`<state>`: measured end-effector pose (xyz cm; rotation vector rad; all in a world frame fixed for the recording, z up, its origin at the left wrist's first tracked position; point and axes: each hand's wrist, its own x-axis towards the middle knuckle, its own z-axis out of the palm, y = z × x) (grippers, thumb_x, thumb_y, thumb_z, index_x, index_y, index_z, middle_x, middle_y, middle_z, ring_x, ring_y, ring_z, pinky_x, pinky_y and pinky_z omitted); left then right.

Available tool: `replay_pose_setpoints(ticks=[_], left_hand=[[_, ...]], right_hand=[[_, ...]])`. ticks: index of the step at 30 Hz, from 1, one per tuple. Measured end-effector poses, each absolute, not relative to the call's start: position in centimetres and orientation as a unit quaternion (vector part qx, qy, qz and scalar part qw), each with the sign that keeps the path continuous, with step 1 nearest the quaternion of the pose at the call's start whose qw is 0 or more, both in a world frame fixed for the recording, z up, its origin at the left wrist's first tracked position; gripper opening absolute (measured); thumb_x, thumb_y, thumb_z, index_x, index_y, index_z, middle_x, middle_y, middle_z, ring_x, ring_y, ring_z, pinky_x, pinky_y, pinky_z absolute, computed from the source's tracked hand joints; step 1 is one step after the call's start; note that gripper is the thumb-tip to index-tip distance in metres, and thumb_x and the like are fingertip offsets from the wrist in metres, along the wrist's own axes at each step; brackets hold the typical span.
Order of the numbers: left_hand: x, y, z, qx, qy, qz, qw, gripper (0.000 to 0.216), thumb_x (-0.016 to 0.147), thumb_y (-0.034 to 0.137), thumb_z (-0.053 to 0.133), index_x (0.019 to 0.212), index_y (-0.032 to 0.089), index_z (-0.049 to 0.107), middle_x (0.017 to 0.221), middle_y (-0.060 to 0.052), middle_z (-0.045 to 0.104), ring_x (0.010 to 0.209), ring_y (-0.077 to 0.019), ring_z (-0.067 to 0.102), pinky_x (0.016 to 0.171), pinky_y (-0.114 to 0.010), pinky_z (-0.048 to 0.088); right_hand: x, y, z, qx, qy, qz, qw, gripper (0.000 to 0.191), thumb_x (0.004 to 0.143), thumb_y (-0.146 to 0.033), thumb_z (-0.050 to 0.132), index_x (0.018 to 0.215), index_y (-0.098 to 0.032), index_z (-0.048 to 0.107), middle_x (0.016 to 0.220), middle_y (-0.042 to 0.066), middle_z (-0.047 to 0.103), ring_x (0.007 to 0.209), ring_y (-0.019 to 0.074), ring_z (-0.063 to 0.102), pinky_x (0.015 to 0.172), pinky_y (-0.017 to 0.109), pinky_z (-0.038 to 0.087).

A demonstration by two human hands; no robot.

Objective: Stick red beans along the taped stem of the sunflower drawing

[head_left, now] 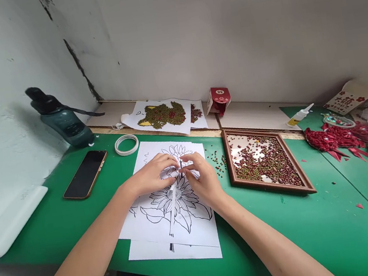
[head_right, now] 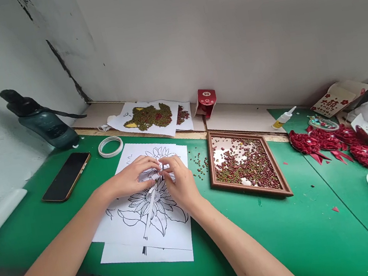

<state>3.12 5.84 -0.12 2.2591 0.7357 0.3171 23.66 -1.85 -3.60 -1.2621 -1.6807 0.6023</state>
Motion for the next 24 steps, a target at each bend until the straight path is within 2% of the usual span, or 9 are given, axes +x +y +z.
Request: replay_pose_setpoints(ticks=[12,19,22,24], left_hand=[[3.2,6.1,-1.0,0.876,0.287,0.131,0.365,0.025,0.097,0.039,0.066,0.121,0.033,0.066,0.134,-0.001,0.059,0.133,-0.0264,0.048,0.113,-0.045,0.042],[3.3,6.0,-0.6,0.876,0.287,0.126,0.366,0.025,0.097,0.040,0.065,0.120,0.032,0.067,0.134,-0.002,0.059,0.133,-0.0262,0.048,0.114,-0.045,0.041],[3.3,6.0,-0.5,0.874,0.297,0.119,0.366,0.027,0.095,0.042,0.067,0.119,0.031,0.067,0.134,-0.002,0.059,0.133,-0.0263,0.048,0.114,-0.044,0.041],[3.2,6.0,-0.4,0.871,0.305,0.115,0.368,0.028,0.094,0.042,0.067,0.120,0.031,0.067,0.135,-0.002,0.059,0.134,-0.0264,0.048,0.114,-0.044,0.041]], right_hand=[[24.4,-1.8,-3.4,-0.500,-0.697,0.206,0.471,0.039,0.091,0.000,0.045,0.116,-0.027,0.060,0.116,0.004,0.063,0.084,0.0151,0.072,0.082,0.037,0.059],[25.2,-1.7,-2.7,-0.508,-0.689,0.182,0.484,0.034,0.095,-0.006,0.045,0.117,-0.026,0.061,0.116,0.005,0.062,0.086,0.0160,0.071,0.080,0.037,0.060],[26.5,-1.5,-1.7,-0.536,-0.675,0.151,0.484,0.033,0.096,-0.009,0.046,0.117,-0.027,0.062,0.118,0.006,0.061,0.088,0.0176,0.072,0.084,0.041,0.061],[28.1,-1.3,-1.0,-0.575,-0.658,0.112,0.472,0.039,0.093,-0.008,0.047,0.124,-0.030,0.060,0.124,0.006,0.059,0.090,0.0190,0.071,0.089,0.046,0.060]])
